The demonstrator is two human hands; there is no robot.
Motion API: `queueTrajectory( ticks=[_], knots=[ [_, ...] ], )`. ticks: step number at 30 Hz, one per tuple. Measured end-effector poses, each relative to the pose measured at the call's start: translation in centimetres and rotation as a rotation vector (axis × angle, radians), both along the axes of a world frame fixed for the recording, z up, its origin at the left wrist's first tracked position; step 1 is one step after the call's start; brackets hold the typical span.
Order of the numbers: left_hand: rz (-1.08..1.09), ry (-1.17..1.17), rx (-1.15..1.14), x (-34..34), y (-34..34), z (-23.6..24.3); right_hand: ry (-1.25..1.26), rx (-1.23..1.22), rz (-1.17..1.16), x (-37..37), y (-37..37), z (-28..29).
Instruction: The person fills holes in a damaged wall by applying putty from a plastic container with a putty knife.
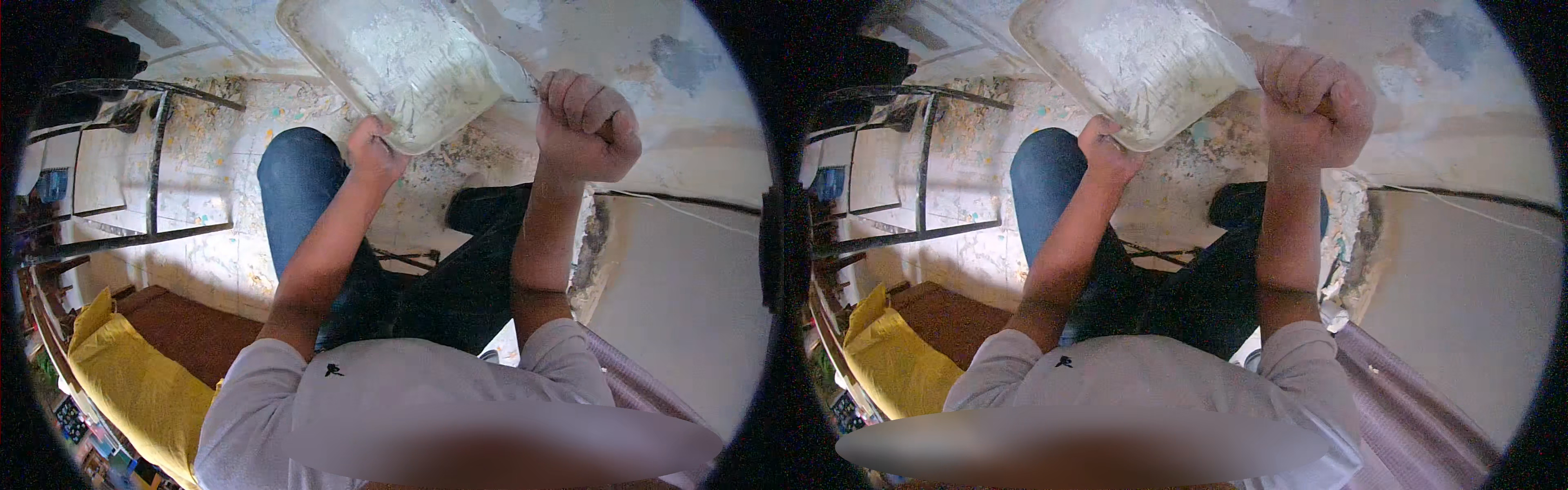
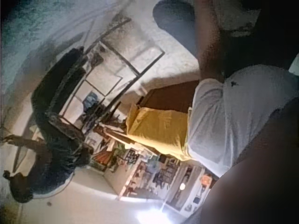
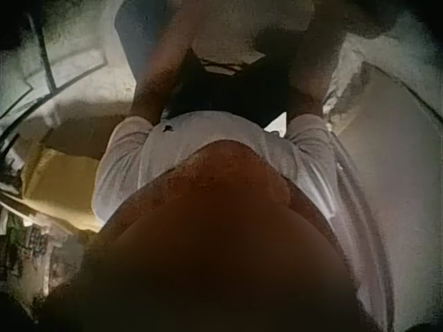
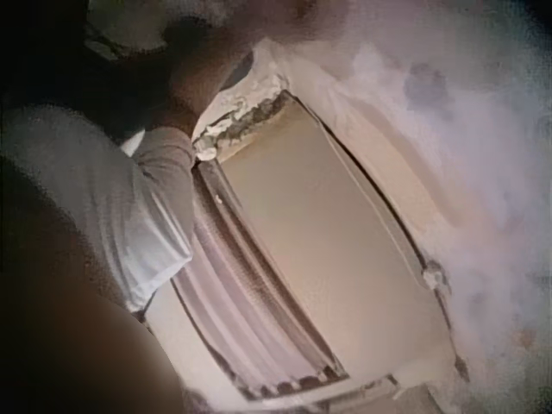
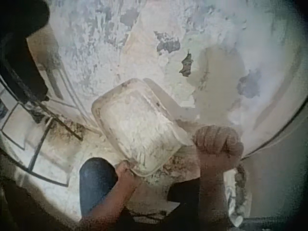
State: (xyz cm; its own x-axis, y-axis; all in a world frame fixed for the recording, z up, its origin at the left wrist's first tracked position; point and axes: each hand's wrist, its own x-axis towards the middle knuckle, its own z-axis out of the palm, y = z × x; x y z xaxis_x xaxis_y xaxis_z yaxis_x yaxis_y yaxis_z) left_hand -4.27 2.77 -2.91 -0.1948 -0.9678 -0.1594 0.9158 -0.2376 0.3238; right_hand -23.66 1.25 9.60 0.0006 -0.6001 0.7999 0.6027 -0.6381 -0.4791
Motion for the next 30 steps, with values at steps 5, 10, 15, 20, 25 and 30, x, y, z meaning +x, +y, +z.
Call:
queueTrajectory(
  ticks=[5, 10, 15, 20, 25, 30],
  knots=[
    [-0.035, -0.018, -0.017, -0.4, 0.3, -0.3, 0.173, -0.078, -0.076, -0.5, -0.4, 0.0],
    [-0.038, -0.053, 0.012, -0.8, 0.4, -1.4, 0.295, -0.116, -0.265, 0.7, -1.3, 0.1],
    [0.074, -0.184, -0.266, -0.9, 1.1, -1.0, 0.421, -0.126, -0.371, 2.0, -2.0, -0.9],
    [0.744, -1.441, -0.867, 0.0, 0.6, -2.8, 0.471, -0.196, -0.494, 3.1, -2.8, -2.0],
    [0.66, -1.492, -0.74, -0.6, 0.8, -5.6, 0.278, -0.181, -0.327, 4.4, -1.5, -0.2],
    [0.679, -1.231, -0.868, -0.9, 0.7, -2.4, 0.356, -0.13, -0.38, 3.4, -2.7, -1.6]
  ],
)
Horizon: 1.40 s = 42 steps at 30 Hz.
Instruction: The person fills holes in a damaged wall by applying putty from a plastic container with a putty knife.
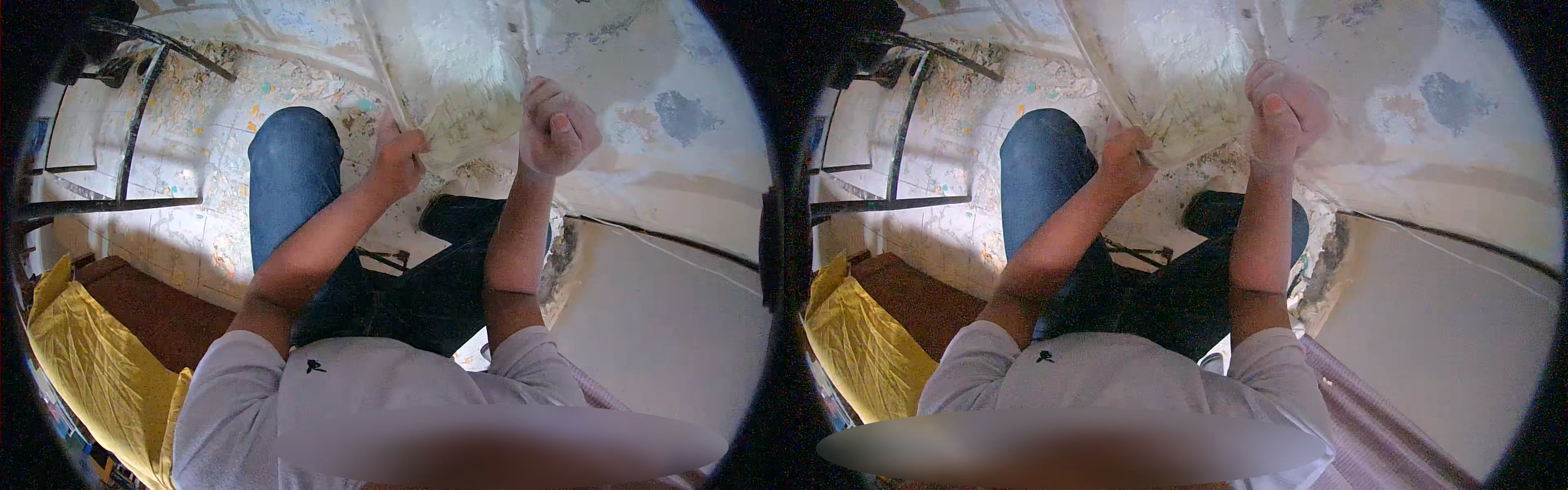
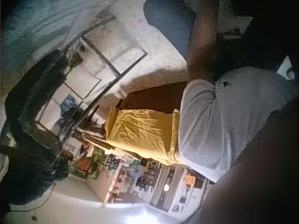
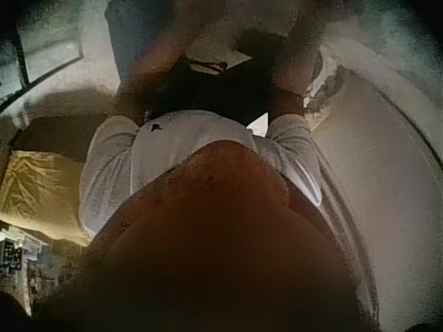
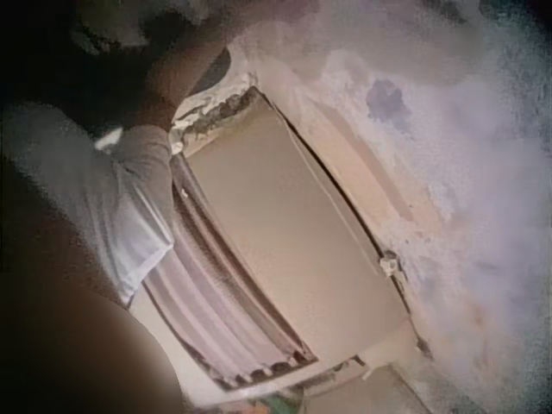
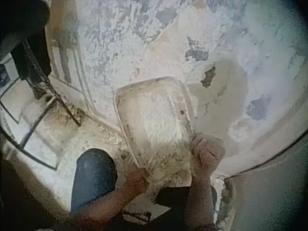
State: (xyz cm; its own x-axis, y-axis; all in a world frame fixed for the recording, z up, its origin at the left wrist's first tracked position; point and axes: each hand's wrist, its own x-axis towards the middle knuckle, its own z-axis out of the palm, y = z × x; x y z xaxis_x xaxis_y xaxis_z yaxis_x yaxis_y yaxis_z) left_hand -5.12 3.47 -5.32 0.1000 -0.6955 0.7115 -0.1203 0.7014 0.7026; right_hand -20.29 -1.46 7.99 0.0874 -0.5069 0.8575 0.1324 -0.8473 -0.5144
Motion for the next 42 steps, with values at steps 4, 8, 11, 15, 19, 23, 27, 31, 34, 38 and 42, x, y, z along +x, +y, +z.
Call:
queueTrajectory(
  ticks=[4, 8, 11, 15, 19, 23, 27, 31, 34, 38, 42],
  knots=[
    [-0.222, 0.357, 0.388, 0.0, 0.5, 0.5, 0.025, 0.065, -0.061, -0.2, -0.8, -2.1],
    [-0.092, 0.208, 0.318, -0.3, -0.8, -5.0, -0.082, 0.224, 0.212, 0.6, -0.7, -2.5],
    [-0.434, 0.698, 0.424, -0.5, -0.6, -2.9, -0.156, 0.266, 0.289, 0.4, -0.6, -3.1],
    [0.024, -0.078, 0.066, 1.6, -1.1, -4.2, -0.282, 0.356, 0.507, -0.1, -1.4, -4.3],
    [0.132, -0.15, 0.058, 1.4, -0.4, -0.5, -0.189, 0.321, 0.465, 0.3, -0.4, -4.5],
    [-0.246, 0.625, 0.357, 1.3, -0.3, 0.6, -0.174, 0.317, 0.328, 3.2, 1.9, -4.4],
    [-0.007, 0.2, 0.272, 1.5, -0.8, -0.5, -0.085, 0.294, 0.255, 4.9, 3.1, -4.7],
    [0.068, 0.01, 0.246, 2.0, -1.5, -3.1, 0.044, 0.284, 0.468, 6.5, 3.8, -4.3],
    [-0.517, 1.122, 0.441, 1.3, -1.6, 0.0, -0.073, 0.304, 0.277, 6.4, 4.6, -4.3],
    [-0.579, 1.277, 0.764, 1.8, -1.8, 1.2, -0.32, 0.42, 0.415, 3.3, 2.9, -2.2],
    [-0.639, 1.324, 0.85, 1.8, -1.7, 2.2, -0.365, 0.387, 0.504, 1.8, 2.7, 0.0]
  ],
)
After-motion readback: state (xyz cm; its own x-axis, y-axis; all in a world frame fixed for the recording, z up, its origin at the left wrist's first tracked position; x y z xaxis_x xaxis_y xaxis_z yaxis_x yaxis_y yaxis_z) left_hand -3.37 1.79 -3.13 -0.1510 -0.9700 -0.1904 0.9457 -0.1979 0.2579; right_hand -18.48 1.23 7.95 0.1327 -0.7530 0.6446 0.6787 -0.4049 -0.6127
